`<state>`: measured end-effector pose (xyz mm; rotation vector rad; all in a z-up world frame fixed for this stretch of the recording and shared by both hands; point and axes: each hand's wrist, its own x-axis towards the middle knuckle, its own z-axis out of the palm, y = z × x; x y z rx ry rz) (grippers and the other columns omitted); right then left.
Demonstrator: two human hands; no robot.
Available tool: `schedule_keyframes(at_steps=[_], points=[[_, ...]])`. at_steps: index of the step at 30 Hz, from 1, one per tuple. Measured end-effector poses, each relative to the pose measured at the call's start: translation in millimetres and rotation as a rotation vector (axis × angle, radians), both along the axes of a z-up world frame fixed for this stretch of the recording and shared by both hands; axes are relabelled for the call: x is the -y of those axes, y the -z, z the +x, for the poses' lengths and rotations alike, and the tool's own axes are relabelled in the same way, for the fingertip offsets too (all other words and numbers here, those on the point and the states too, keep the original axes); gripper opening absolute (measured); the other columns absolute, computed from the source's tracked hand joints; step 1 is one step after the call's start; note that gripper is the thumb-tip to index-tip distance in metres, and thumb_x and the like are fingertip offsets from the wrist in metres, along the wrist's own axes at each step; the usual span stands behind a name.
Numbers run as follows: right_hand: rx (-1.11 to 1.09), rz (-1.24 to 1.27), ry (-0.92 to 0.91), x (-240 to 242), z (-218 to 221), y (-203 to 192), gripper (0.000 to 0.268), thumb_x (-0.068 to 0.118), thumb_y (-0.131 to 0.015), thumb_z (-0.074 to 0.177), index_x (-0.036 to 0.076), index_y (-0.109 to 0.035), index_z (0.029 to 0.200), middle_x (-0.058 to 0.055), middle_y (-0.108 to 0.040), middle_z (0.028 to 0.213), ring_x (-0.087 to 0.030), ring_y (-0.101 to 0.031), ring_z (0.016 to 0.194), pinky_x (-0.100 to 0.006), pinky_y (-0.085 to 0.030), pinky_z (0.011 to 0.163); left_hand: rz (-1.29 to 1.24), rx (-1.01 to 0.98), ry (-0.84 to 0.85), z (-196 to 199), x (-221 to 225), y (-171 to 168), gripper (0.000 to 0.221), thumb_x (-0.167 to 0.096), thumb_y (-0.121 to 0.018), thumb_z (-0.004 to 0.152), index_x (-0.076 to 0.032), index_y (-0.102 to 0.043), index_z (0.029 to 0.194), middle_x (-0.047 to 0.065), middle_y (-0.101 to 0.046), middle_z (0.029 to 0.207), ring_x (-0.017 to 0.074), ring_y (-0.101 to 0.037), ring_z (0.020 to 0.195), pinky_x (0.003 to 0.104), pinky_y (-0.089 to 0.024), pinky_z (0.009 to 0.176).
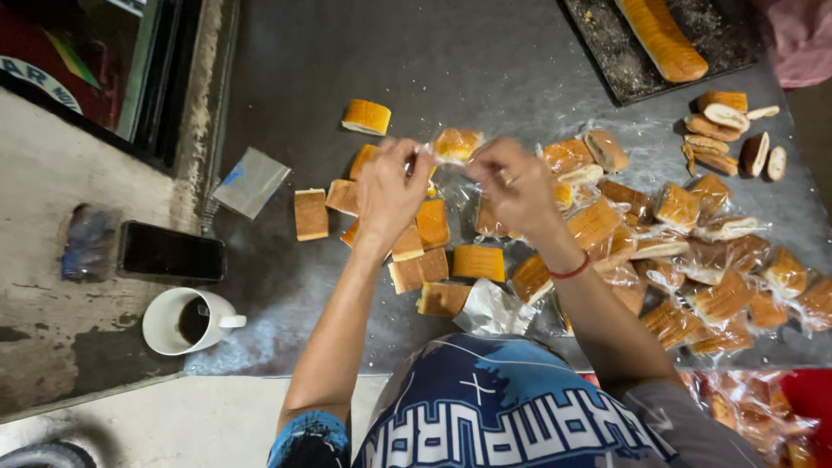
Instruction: The person packs individual pieces of bread into plastic bags by hand and places them into a stack.
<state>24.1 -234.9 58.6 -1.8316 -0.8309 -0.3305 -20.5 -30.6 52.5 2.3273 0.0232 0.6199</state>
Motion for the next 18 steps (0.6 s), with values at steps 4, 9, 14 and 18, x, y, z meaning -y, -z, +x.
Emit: schedule_keyframes(at_steps=[4,9,14,18], points=[[0.257,-0.146,-0.190,-6,-10,-7,0.007,0.003,-0.069,0.092,0.002,-0.067,0.099,-0.012,-0.071,0.103,-0.026,-0.068,0.096,-0.037,-0.055,0.082,-0.959,-0.279,0.330,14,5,31,0.025,-0.018,-0.061,0.102,0.002,-0.075,0.102,-0.001,-0.068,0.083,0.0078,-0.058,0.074,0.027,-0.046,0.067],[-0.038,-0.199,-0.027,-6,-3,5,0.005,0.004,-0.071,0.093,0.004,-0.073,0.097,-0.010,-0.075,0.101,-0.018,-0.072,0.085,-0.029,-0.055,0.073,-0.792,-0.422,0.610,-12,8,26,0.026,-0.025,-0.057,0.108,-0.003,-0.071,0.101,-0.003,-0.067,0.086,0.0049,-0.059,0.079,0.024,-0.050,0.073],[-0.643,0.277,-0.277,-1,12,39,0.010,0.002,-0.064,0.098,0.003,-0.071,0.104,-0.009,-0.074,0.108,-0.017,-0.070,0.094,-0.029,-0.060,0.087,-0.027,-0.093,0.200,-30,27,-6,0.016,-0.024,-0.069,0.098,-0.012,-0.074,0.107,0.007,-0.066,0.084,0.0201,-0.062,0.072,0.034,-0.050,0.064],[-0.965,0.456,-0.253,10,15,52,0.007,-0.004,-0.066,0.100,-0.003,-0.071,0.105,-0.014,-0.072,0.109,-0.020,-0.067,0.096,-0.031,-0.057,0.087,0.296,0.417,0.168,-33,32,-7,0.025,-0.005,-0.070,0.090,-0.010,-0.075,0.114,0.004,-0.069,0.103,0.0234,-0.068,0.089,0.038,-0.059,0.075]])
